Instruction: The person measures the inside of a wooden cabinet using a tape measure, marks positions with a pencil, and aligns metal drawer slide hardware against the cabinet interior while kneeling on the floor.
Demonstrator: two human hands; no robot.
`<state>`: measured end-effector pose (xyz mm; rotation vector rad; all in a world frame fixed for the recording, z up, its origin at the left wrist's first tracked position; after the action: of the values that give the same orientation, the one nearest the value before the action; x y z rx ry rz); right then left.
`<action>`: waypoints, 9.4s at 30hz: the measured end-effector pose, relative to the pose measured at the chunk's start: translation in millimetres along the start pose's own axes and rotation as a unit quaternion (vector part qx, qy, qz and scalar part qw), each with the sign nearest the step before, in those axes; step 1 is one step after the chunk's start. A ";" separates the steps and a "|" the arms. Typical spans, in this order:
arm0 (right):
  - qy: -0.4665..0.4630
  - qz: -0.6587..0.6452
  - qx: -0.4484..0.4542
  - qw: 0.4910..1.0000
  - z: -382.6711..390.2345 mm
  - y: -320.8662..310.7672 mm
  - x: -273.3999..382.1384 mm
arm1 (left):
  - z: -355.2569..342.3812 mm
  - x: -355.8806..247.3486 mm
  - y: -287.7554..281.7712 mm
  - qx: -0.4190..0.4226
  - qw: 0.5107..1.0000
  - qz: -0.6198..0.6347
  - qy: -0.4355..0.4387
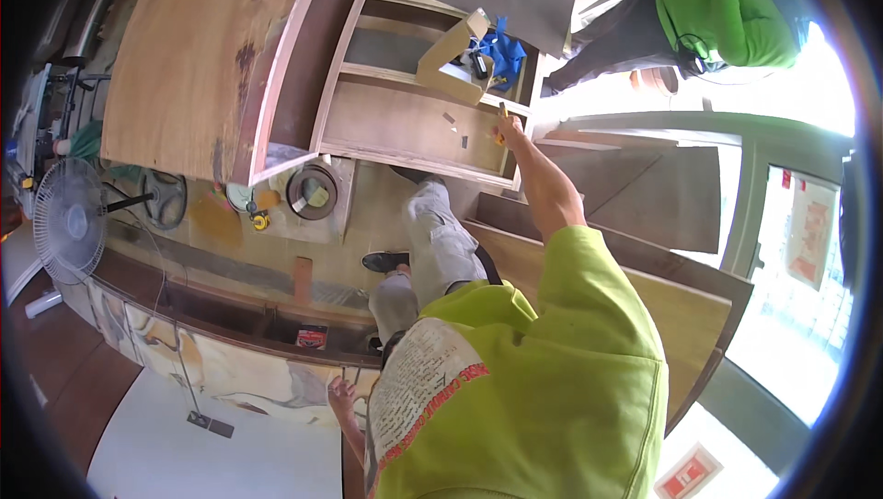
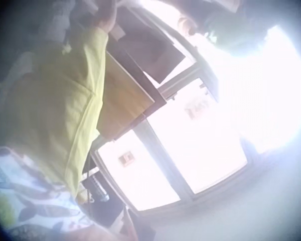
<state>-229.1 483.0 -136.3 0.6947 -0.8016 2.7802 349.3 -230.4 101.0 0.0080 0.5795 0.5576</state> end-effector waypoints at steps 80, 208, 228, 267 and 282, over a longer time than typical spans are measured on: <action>-0.276 0.605 0.552 0.503 419.6 619.9 -370.8 | -298.2 190.0 -5.3 -0.347 0.917 0.197 0.010; -0.477 0.415 0.466 0.619 213.7 830.8 -536.1 | -605.8 279.8 -270.8 -0.660 0.750 -0.027 -0.026; -0.411 0.378 0.522 0.645 212.4 826.0 -530.4 | -617.7 276.5 -280.3 -0.668 0.737 0.075 0.070; -0.444 0.463 0.470 0.606 215.6 825.0 -526.2 | -609.1 281.8 -283.0 -0.633 0.762 0.120 0.069; -0.424 0.414 0.497 0.634 220.1 823.2 -525.6 | -604.9 278.1 -283.5 -0.650 0.752 0.075 0.084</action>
<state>88.0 -344.2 -602.6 2.4763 0.8434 3.4578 368.0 -420.8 -596.8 -1.3553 0.2554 1.0371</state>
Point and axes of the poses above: each hand's wrist, its own z-axis away from the middle knuckle, its own y-axis out of the palm, x = y × z, the point moved 4 cm from there along -z, towards the middle knuckle, and after that the axes turned 5 degrees about -z, right-handed, at the moved point
